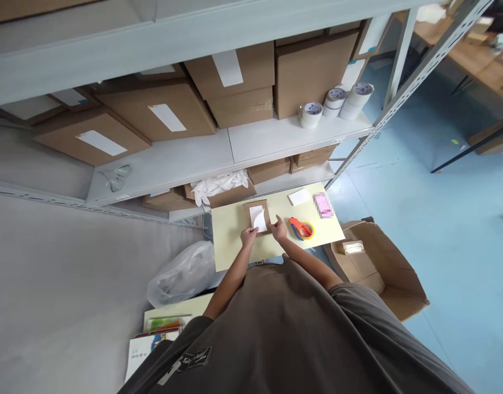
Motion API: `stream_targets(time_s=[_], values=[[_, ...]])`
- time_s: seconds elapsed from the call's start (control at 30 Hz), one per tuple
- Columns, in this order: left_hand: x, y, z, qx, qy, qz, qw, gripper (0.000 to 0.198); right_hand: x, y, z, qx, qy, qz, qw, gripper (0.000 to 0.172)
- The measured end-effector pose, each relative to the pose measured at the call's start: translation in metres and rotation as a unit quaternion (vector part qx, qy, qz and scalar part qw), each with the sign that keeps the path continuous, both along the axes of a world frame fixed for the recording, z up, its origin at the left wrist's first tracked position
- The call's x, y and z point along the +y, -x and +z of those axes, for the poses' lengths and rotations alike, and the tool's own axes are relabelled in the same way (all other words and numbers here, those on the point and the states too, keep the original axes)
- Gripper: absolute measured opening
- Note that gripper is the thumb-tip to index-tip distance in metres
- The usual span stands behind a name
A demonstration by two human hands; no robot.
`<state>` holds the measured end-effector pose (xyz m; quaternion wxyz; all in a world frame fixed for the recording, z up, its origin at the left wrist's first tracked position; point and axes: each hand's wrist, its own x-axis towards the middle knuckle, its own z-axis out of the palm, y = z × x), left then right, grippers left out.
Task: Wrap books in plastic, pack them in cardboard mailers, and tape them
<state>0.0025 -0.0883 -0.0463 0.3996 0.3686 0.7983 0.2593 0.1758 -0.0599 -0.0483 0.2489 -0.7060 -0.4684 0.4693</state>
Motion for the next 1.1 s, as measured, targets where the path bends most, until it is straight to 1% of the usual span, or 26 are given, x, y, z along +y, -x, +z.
stream_targets(time_s=[0.07,0.13,0.2,0.23,0.33,0.4,0.43,0.5,0.67,0.8,0.9,1.03,1.1], values=[[0.001,-0.005,-0.002,-0.002,0.002,0.001,1.0,0.034,0.002,-0.005,-0.003,-0.006,-0.006,-0.001,1.0,0.05],[0.002,-0.01,-0.003,-0.009,-0.012,0.001,1.0,0.032,0.002,-0.007,-0.005,-0.004,-0.011,-0.022,1.0,0.036],[0.001,-0.015,-0.004,-0.021,-0.03,0.009,0.999,0.031,0.002,-0.006,-0.008,0.014,0.004,-0.052,0.999,0.023],[0.0,-0.017,-0.005,-0.031,-0.036,0.015,0.999,0.032,0.002,-0.004,-0.009,0.038,0.024,-0.059,0.997,0.02],[-0.004,-0.021,-0.006,-0.072,-0.044,0.03,0.996,0.039,0.003,0.0,-0.012,0.157,0.096,-0.05,0.982,0.031],[-0.006,-0.022,-0.007,-0.094,-0.039,0.035,0.994,0.043,0.004,0.002,-0.014,0.207,0.112,-0.042,0.971,0.038],[-0.006,-0.023,-0.007,-0.097,-0.033,0.038,0.994,0.043,0.005,0.002,-0.016,0.21,0.111,-0.041,0.971,0.039],[-0.004,-0.025,-0.007,-0.085,-0.011,0.044,0.995,0.039,0.006,0.002,-0.018,0.186,0.11,-0.035,0.976,0.038],[0.005,-0.029,-0.008,-0.007,0.052,0.05,0.997,0.024,0.012,0.001,-0.024,0.106,0.115,-0.006,0.988,0.03],[0.009,-0.027,-0.011,0.048,0.087,0.029,0.995,0.024,0.016,0.005,-0.023,0.045,0.101,0.023,0.994,0.024],[0.009,-0.024,-0.012,0.058,0.103,0.011,0.993,0.023,0.016,0.011,-0.022,0.009,0.106,0.035,0.994,0.021],[0.01,-0.026,-0.014,0.057,0.122,-0.009,0.991,0.021,0.017,0.013,-0.022,-0.031,0.115,0.04,0.992,0.026],[0.01,-0.026,-0.013,0.06,0.126,-0.026,0.99,0.023,0.018,0.011,-0.023,-0.032,0.096,0.036,0.994,0.032]])
